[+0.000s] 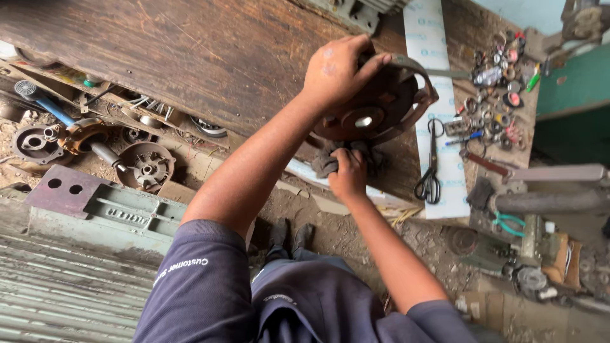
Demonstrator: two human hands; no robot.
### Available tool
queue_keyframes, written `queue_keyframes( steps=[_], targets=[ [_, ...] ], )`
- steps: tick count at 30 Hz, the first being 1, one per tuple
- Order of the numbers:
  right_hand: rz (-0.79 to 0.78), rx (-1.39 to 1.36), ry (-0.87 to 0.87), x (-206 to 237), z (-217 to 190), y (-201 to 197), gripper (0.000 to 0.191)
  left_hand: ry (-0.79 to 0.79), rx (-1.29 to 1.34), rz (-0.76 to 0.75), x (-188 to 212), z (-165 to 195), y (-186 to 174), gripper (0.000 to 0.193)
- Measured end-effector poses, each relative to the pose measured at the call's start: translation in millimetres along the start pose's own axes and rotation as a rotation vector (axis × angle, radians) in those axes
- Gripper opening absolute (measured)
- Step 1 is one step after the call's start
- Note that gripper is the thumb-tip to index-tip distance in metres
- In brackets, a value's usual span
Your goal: The person uses a spanner to loosen and remove bolts from an electric motor lying on the ground, then carries the motor and its fan cover to a workbench. They wipe the round end cover and motor parts with a rag, turning the cover over while cleaning it.
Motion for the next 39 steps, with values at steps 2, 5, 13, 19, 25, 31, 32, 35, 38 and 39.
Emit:
queue_keyframes(
  steps=[2,5,13,19,25,31,32,35,38,39],
  targets=[
    [-0.089,0.005,-0.052,3.3,12.5,-3.5,0.035,0.037,-0.007,0.008,0.4,3.1,0.2,0.045],
    [0.027,0.388,0.061,5.3,26.6,-6.6,0.038,0.049,-0.027,0.044,-0.3,1.8,-0.4,0.045],
    [-0.275,-0.381,-0.158,27.6,20.9,14.6,0.034,0.018,-0.025,0.013,-0.2,-4.0,2.4,0.045],
    [-0.243,-0.325,0.509,68.6,99.9,-51.4,0.063,-0.017,-0.062,-0.001,-6.0,-14.8,-0.1,0.046],
    [0.199,-0.063,0.293,36.9,69.6,-21.0,0.065,0.002,-0.12,0.02,-17.9,-12.2,5.7,0.044],
    [-0.163,-0.432,-0.266,55.6,3.2,34.9,0.044,0.03,-0.119,0.013,-18.5,-10.0,7.1,0.042],
    [-0.155,-0.559,-0.264,58.9,8.1,33.9,0.038,0.029,-0.126,-0.007,-17.1,-9.4,7.5,0.043],
    [-0.258,-1.858,0.127,64.0,55.3,45.4,0.018,0.066,-0.095,-0.011,-13.5,-5.5,6.4,0.042],
    [-0.187,-0.446,0.062,79.5,94.1,14.1,0.033,0.055,-0.077,-0.007,-10.5,-2.9,5.0,0.041],
    [-0.264,-0.685,0.176,81.6,107.6,16.9,0.029,0.059,-0.081,0.004,-10.6,-2.2,4.3,0.041]
  ],
)
Point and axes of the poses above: each hand's wrist, its own x-axis away from the middle knuckle, its own y-axis out of the palm, z = x × y, the point moved 5 cm from there along -x, towards the middle knuckle, and after that the axes turned 14 degrees about -z, right-handed, at the moved point
